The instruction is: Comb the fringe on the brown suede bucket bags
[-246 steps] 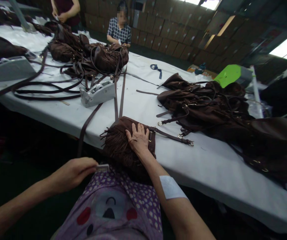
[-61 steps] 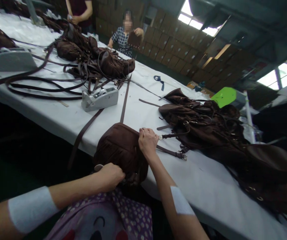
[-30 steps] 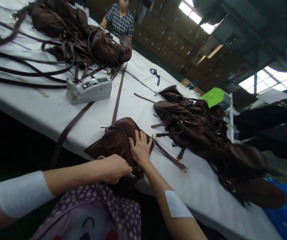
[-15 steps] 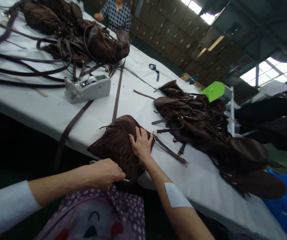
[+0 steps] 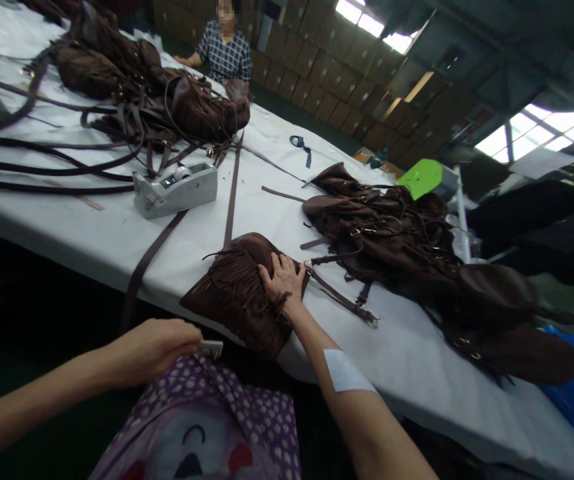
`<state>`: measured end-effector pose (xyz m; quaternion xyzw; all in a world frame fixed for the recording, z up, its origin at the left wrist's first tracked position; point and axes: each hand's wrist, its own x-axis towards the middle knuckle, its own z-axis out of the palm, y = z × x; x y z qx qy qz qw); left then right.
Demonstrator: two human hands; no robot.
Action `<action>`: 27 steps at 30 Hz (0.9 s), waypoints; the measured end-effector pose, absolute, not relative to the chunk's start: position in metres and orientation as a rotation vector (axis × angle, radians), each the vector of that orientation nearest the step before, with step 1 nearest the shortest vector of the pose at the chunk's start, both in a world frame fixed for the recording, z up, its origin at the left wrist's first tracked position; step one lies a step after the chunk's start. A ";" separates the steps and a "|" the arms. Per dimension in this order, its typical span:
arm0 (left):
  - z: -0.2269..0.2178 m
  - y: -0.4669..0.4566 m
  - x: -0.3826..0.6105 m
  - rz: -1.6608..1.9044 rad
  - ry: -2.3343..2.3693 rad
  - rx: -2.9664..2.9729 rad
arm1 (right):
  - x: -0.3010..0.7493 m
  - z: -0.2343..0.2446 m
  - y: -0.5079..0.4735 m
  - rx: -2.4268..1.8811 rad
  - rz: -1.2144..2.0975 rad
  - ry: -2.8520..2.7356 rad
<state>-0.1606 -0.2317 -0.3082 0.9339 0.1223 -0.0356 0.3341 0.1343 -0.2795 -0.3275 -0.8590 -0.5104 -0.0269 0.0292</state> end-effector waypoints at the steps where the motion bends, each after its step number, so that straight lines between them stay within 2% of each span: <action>1: -0.300 -0.224 -0.157 -0.005 0.383 2.377 | 0.132 -0.323 -0.278 -2.666 -0.043 -1.565; 6: -0.276 -0.197 -0.124 0.349 0.646 2.224 | 0.087 -0.297 -0.293 -2.694 0.248 -1.414; 10: -0.270 -0.193 -0.097 0.499 0.693 2.229 | 0.022 -0.279 -0.349 -2.203 0.330 -1.905; 12: -0.264 -0.198 -0.081 0.489 0.590 2.262 | 0.003 -0.271 -0.380 -1.833 0.524 -2.209; 14: -0.256 -0.206 -0.065 0.448 0.439 2.336 | 0.001 -0.266 -0.405 -1.648 0.615 -2.297; 20: -0.234 -0.220 -0.013 0.440 0.261 2.582 | 0.055 -0.275 -0.415 -2.072 -0.147 -1.441; 27: -0.230 -0.221 0.030 0.273 0.017 2.747 | 0.071 -0.318 -0.418 -1.968 -0.191 -1.531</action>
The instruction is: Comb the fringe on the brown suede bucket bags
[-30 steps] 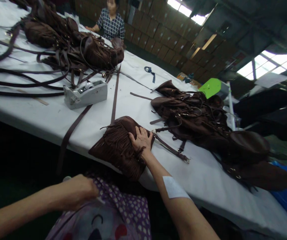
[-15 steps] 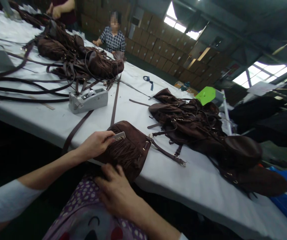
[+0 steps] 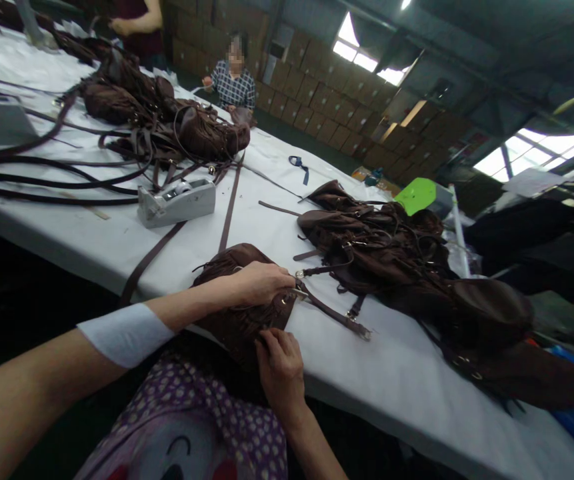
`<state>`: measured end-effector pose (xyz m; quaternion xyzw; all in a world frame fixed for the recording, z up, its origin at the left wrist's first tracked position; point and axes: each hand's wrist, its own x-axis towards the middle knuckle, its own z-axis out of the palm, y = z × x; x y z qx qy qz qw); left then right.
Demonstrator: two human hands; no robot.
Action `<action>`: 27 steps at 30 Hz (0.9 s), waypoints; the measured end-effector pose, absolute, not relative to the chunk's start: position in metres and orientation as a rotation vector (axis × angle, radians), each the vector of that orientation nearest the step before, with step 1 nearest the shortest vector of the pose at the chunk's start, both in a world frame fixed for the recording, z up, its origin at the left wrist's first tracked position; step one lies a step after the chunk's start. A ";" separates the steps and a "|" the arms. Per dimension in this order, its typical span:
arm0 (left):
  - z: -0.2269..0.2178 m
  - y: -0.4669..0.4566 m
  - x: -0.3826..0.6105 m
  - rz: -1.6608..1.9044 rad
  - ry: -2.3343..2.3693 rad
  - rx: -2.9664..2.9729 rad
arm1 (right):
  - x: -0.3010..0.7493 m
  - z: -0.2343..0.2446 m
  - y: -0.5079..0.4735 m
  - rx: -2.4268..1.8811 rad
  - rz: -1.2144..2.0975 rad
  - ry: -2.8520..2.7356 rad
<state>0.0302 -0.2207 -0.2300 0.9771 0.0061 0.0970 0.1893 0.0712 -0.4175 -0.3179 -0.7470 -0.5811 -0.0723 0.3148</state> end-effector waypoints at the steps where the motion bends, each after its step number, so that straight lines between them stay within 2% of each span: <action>1: -0.232 -0.220 0.038 0.241 0.002 2.783 | 0.072 -0.322 -0.422 -1.939 -0.210 -1.517; 8: -0.252 -0.220 0.074 -0.051 -0.077 2.821 | 0.088 -0.338 -0.447 -1.932 -0.155 -1.321; 17: -0.256 -0.211 0.008 -0.337 -0.114 2.830 | 0.094 -0.350 -0.453 -2.010 -0.052 -1.085; 21: -0.262 -0.215 -0.022 -0.282 -0.090 2.800 | 0.095 -0.341 -0.450 -2.022 0.036 -1.014; 27: -0.272 -0.235 -0.040 -0.190 -0.196 2.931 | 0.119 -0.303 -0.416 -2.016 0.379 -1.057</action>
